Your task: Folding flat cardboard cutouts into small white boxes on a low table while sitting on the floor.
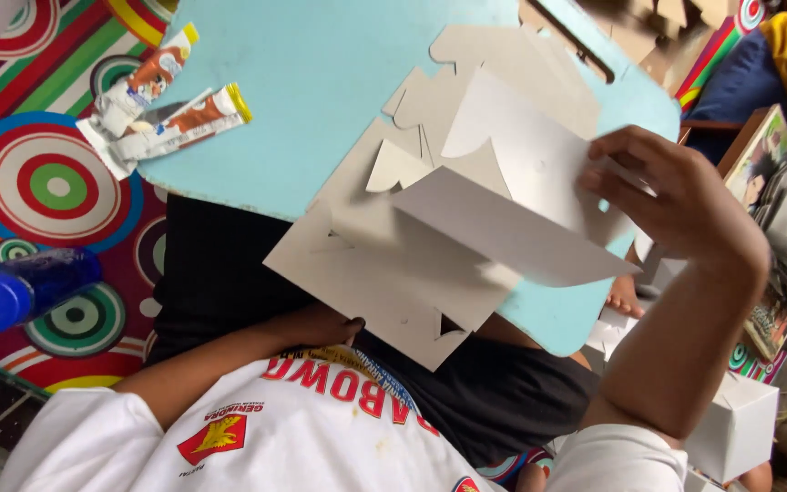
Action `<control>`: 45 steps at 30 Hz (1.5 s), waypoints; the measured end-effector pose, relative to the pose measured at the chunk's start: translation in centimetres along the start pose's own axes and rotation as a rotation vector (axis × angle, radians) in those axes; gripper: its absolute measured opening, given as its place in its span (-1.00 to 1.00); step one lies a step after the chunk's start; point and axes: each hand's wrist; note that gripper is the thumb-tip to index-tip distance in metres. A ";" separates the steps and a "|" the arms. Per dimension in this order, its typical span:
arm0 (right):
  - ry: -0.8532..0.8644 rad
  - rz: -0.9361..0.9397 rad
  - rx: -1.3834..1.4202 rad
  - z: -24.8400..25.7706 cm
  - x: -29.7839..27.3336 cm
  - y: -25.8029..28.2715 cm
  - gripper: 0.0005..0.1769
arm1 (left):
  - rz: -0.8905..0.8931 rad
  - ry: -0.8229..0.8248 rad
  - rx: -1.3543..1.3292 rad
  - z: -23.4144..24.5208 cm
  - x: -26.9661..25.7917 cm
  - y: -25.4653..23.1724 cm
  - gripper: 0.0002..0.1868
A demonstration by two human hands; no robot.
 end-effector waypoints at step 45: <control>-0.212 0.266 -0.232 -19.9 3.3 -3.7 -0.28 | 0.123 0.031 -0.156 1.2 -1.0 1.5 -0.19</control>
Point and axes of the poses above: each hand's wrist, its own x-axis towards the middle knuckle, its own z-axis out of the back of the hand, y = z × x, and after that the axes turned 11 degrees about x, right-handed
